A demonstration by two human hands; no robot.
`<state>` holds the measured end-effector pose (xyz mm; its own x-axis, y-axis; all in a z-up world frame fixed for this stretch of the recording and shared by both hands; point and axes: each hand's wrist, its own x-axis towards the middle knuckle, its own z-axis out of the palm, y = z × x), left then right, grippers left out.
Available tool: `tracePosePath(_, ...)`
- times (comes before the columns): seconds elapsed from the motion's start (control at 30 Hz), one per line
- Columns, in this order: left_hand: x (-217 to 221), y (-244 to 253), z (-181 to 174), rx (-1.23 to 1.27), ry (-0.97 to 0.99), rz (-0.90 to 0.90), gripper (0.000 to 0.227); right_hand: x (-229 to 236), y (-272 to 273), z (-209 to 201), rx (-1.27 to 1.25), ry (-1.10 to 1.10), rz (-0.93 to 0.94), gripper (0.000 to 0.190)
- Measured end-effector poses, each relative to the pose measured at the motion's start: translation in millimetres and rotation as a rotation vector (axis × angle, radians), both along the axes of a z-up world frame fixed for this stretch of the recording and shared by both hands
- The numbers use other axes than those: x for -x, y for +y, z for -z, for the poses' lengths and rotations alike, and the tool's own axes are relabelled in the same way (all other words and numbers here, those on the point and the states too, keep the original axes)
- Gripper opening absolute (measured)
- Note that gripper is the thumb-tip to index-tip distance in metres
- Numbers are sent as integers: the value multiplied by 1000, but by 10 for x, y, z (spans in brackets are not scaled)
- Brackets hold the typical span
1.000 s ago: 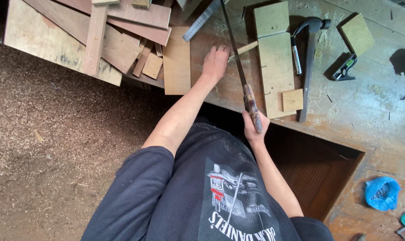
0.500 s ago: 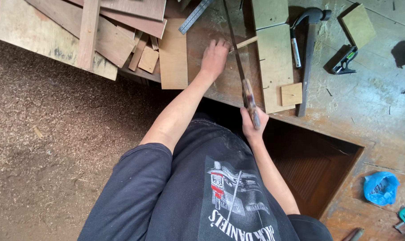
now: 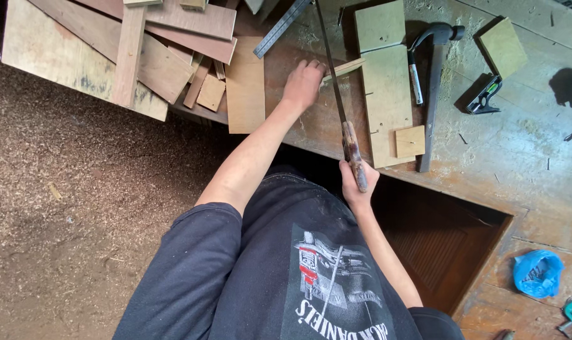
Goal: The person marks a wooden plank with a marker and ruler, then uses a hand saw to cut the plank along the marked line. The person handles the wood and tools directly on a workbench.
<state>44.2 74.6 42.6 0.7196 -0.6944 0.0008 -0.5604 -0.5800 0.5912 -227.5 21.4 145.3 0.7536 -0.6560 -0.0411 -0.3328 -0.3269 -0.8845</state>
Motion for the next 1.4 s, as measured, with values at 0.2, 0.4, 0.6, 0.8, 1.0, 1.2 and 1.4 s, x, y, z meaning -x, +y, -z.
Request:
tracePosePath(0.2, -97, -48, -43, -65, -3, 54, 33, 214, 9, -146, 55, 83, 11, 19)
tracePosePath(0.4, -48, -29, -75, -26, -26, 88, 35, 63, -37, -60, 48, 4, 17, 15)
tracePosePath(0.6, -116, -61, -135, -106, -1, 135, 31, -87, -29, 0, -28, 41, 27, 17)
tracePosePath(0.8, -92, -61, -183, 3, 2, 68, 33, 245, 77, -152, 26, 100, 42, 19)
tracePosePath(1.0, -135, -75, -202, -64, 76, 128, 32, -207, 15, 105, 48, 0, 34, 22)
tracePosePath(1.2, -199, -130, -186, -24, 123, 80, 33, 125, 153, -92, 50, 52, 44, 18)
tracePosePath(1.4, -169, -120, -163, 25, 127, 7, 34, 20, 214, 9, -8, 94, 125, 18)
